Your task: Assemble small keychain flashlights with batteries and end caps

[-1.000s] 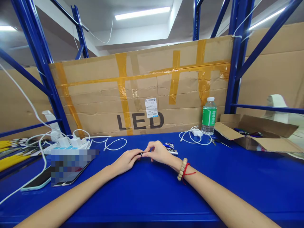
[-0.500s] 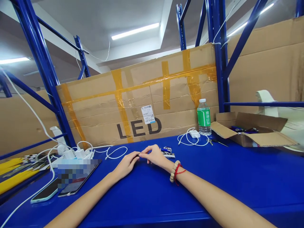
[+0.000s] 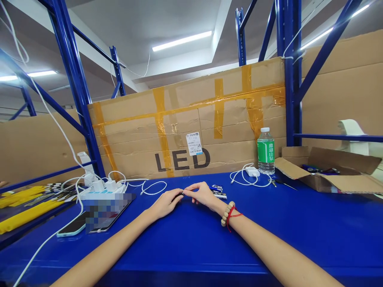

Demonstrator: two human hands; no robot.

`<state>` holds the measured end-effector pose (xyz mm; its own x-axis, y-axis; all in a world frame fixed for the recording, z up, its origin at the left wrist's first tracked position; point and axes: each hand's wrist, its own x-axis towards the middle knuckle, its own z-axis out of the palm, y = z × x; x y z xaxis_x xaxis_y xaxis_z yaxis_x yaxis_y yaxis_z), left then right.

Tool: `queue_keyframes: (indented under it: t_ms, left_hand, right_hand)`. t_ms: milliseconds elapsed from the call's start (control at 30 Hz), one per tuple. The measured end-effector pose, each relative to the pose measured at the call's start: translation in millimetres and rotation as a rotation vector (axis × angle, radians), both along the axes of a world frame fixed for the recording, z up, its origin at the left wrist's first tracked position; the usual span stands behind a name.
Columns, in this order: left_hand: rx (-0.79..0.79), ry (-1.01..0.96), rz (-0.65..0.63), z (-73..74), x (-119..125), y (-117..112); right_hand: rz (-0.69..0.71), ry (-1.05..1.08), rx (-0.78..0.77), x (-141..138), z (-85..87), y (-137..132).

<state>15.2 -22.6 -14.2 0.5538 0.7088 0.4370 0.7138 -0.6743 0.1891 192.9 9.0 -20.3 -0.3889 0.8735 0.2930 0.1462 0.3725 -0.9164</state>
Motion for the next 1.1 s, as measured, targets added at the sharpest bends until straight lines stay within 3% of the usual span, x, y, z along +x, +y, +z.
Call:
queue_keyframes:
  t_ms: [200,367,500,633,767,833,967,1100]
  left_hand:
    - [-0.043,-0.005,0.042,4.9,0,-4]
    - [-0.206,-0.105,0.073,-0.8,1,3]
    - [-0.226,-0.195,0.106,-5.2,4,7]
    - [-0.292,-0.372,0.184,-7.7,2,15]
    - [-0.355,-0.611,0.142,-10.0,1,18]
    - [-0.375,-0.741,0.103,-9.6,4,14]
    - [-0.4,-0.9,0.059,-6.4,13,2]
    - [-0.448,-0.915,0.058,-4.5,18,-4]
  right_hand:
    - [0.001,-0.023,-0.002,-3,-0.3,-2]
    - [0.037,-0.075,0.026,-7,-4.4,3]
    - [0.016,-0.109,-0.019,-9,-6.0,7]
    - [0.013,-0.174,-0.058,-9,-6.2,8]
    - [-0.014,-0.233,-0.005,-1,-4.4,12]
    - [0.025,-0.314,0.036,7,-0.7,15]
    - [0.264,-0.498,0.032,24,10.0,16]
    - [0.245,-0.595,0.109,27,13.6,13]
